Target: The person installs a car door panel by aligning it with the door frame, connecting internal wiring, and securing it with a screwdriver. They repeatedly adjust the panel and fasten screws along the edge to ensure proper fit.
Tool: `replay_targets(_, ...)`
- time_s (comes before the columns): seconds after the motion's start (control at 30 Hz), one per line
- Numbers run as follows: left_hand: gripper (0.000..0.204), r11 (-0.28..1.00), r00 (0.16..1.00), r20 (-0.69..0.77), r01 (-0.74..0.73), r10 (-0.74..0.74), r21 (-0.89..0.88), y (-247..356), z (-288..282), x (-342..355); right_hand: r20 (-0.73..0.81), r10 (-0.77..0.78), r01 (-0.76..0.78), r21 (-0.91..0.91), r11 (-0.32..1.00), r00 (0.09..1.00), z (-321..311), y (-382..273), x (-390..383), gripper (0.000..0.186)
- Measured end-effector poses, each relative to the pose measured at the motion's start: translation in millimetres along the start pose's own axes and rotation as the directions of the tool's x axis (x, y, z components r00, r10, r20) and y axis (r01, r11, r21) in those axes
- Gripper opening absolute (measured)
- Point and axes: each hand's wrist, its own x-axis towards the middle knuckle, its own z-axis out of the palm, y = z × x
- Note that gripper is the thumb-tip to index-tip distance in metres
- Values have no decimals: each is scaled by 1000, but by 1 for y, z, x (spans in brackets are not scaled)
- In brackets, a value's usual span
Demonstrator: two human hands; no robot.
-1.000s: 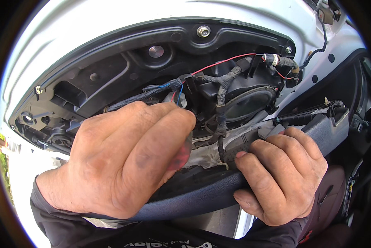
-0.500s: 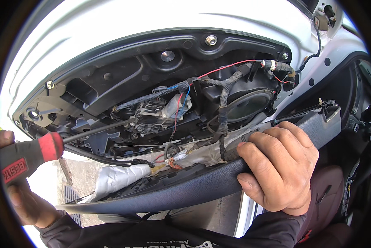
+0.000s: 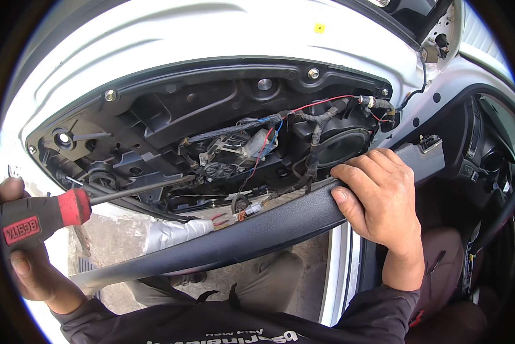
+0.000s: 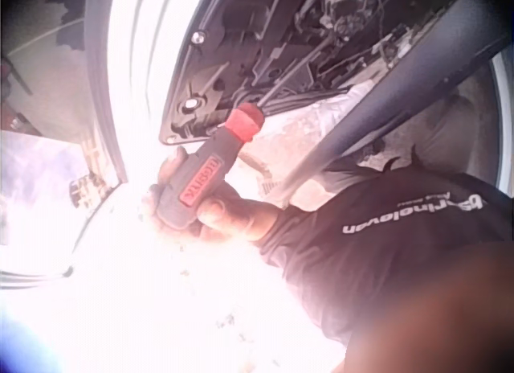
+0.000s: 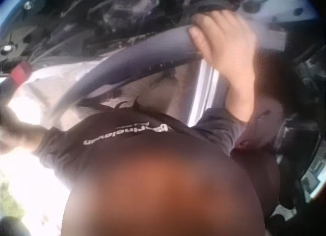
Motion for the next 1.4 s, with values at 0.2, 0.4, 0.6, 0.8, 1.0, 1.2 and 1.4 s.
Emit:
replay_targets(0.2,83,960,999,-26,-28,36,278,-8,65,-15,146,91,-88,-24,996,985,6,-6,25,27)
replay_targets(0.4,82,982,983,-89,-148,159,122,1,42,-29,152,140,-135,-43,990,978,11,-10,41,34)
replay_targets(0.6,84,947,914,-376,-24,150,319,2,12,-28,171,155,-158,1,987,973,14,-25,63,34)
replay_targets(0.8,73,889,960,91,-207,265,-408,-1,0,-27,-48,-230,234,271,934,972,-13,-93,95,59)
replay_targets(1.0,68,856,883,366,-75,295,-511,-20,32,-42,313,-424,21,784,620,850,5,-144,66,22)
replay_targets(1.2,116,894,747,582,36,-321,446,-63,28,-50,-171,395,-222,600,768,903,47,-106,-126,25)
replay_targets(1.4,85,240,168,217,132,-962,962,-83,7,-93,-168,981,-969,241,-54,-96,105,-94,-341,40)
